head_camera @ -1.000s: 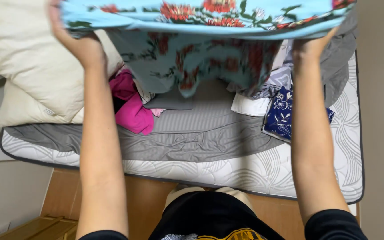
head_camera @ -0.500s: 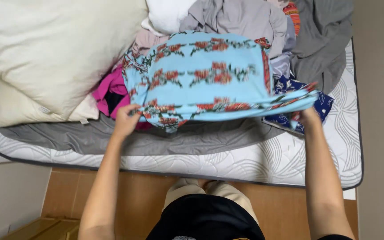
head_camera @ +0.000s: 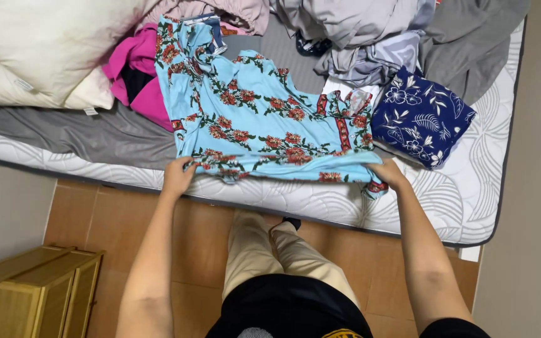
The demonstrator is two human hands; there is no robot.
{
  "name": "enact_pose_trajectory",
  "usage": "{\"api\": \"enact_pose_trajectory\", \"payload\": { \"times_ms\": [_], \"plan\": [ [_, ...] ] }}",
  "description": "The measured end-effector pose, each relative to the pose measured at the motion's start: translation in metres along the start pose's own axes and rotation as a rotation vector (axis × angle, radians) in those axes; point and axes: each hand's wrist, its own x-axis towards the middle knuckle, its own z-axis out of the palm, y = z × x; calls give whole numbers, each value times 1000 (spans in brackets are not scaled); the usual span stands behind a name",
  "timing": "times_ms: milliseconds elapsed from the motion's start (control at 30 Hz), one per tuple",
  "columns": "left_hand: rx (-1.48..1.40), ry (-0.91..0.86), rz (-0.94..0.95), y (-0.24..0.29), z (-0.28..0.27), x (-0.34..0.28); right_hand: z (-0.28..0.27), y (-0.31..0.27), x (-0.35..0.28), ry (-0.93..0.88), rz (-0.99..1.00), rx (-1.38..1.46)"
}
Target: The person folds a black and yellow t-shirt, a blue t-shirt, a dark blue floral shirt, and a light blue floral dress on a bed. The person smooths and aligns each item before folding it into a compact shape and placing it on the bed.
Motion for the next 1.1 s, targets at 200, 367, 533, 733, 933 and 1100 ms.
{"api": "enact_pose_trajectory", "payload": {
  "times_ms": [200,367,533,733,933,1100],
  "plan": [
    [194,-171,-91,-30,-8,-43,7,21,-7,-269,237,-314],
    [226,-139,-132,17,-43,-2,5,12,21,-175,181,-122],
    [110,-48,-87,93,-61,86,-4,-90,24,71,68,-186],
    [143,-178,6,13,16,133,86,-113,46,451,-282,-626],
    [-76,-386,85,52,48,130,243,-243,-5,-13,-627,-232],
    [-166,-509,58,107,21,143,323,-272,6,-160,-821,-328]
  ]
}}
